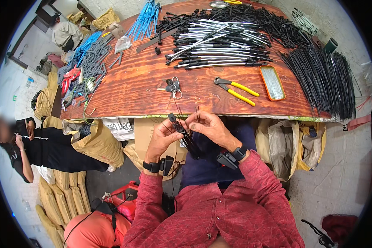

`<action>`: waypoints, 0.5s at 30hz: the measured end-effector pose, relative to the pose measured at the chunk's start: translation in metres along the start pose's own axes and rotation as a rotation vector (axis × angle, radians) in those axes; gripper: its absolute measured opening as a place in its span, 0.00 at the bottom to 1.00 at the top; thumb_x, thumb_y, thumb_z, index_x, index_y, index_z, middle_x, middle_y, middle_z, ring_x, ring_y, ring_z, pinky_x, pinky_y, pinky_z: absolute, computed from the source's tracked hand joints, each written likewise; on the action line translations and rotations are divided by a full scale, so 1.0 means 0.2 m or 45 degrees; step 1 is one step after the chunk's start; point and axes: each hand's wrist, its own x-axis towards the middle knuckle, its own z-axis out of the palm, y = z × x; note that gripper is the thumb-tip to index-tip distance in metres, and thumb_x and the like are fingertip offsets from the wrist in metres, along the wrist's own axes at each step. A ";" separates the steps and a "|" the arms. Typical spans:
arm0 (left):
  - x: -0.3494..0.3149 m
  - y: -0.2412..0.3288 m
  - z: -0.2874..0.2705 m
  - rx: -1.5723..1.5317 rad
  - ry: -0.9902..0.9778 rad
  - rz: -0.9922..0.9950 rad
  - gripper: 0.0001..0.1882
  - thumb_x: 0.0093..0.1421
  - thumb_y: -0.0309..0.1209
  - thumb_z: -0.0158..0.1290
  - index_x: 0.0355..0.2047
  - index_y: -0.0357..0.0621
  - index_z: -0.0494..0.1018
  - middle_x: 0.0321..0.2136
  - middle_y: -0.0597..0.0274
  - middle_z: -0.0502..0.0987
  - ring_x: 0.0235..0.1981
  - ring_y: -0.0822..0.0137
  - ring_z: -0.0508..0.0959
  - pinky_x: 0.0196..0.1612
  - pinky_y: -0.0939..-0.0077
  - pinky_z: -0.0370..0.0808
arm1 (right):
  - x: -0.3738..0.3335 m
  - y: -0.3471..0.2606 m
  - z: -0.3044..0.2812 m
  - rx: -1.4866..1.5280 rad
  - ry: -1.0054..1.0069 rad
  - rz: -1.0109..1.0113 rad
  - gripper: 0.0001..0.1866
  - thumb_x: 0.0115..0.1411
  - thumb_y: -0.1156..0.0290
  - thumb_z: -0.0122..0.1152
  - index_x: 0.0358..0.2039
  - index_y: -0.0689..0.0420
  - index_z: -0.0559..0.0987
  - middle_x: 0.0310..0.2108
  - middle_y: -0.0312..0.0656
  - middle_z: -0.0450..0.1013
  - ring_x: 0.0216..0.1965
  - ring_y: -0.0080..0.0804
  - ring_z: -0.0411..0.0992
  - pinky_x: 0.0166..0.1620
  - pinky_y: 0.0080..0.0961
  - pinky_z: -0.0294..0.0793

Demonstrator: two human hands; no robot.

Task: Trimming the excess material from bundles of black cables using a pair of hand-held cutters.

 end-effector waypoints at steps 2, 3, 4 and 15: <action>0.00 0.00 0.00 0.011 -0.007 -0.020 0.23 0.54 0.24 0.66 0.50 0.36 0.73 0.42 0.62 0.78 0.44 0.70 0.77 0.51 0.75 0.73 | 0.00 0.00 0.00 0.031 0.001 -0.013 0.15 0.65 0.68 0.63 0.48 0.62 0.76 0.43 0.36 0.76 0.46 0.22 0.74 0.53 0.22 0.72; 0.01 0.00 0.00 0.004 -0.002 -0.011 0.23 0.54 0.25 0.66 0.50 0.37 0.73 0.42 0.62 0.78 0.44 0.70 0.77 0.51 0.74 0.73 | -0.01 0.00 -0.01 -0.081 0.007 0.010 0.12 0.64 0.69 0.63 0.45 0.62 0.77 0.41 0.35 0.76 0.43 0.21 0.73 0.51 0.21 0.73; 0.00 -0.01 0.01 -0.003 0.006 -0.002 0.23 0.54 0.25 0.66 0.49 0.37 0.73 0.42 0.62 0.78 0.44 0.70 0.77 0.51 0.74 0.73 | -0.01 0.00 -0.01 -0.192 0.011 0.034 0.10 0.63 0.71 0.64 0.42 0.61 0.77 0.39 0.34 0.76 0.41 0.19 0.73 0.48 0.20 0.73; 0.00 -0.02 -0.01 -0.024 0.001 0.017 0.22 0.53 0.25 0.66 0.47 0.40 0.73 0.41 0.63 0.77 0.43 0.71 0.76 0.50 0.75 0.73 | -0.03 0.06 0.06 -0.454 0.165 0.001 0.07 0.58 0.72 0.66 0.33 0.61 0.79 0.24 0.30 0.74 0.27 0.14 0.70 0.32 0.18 0.70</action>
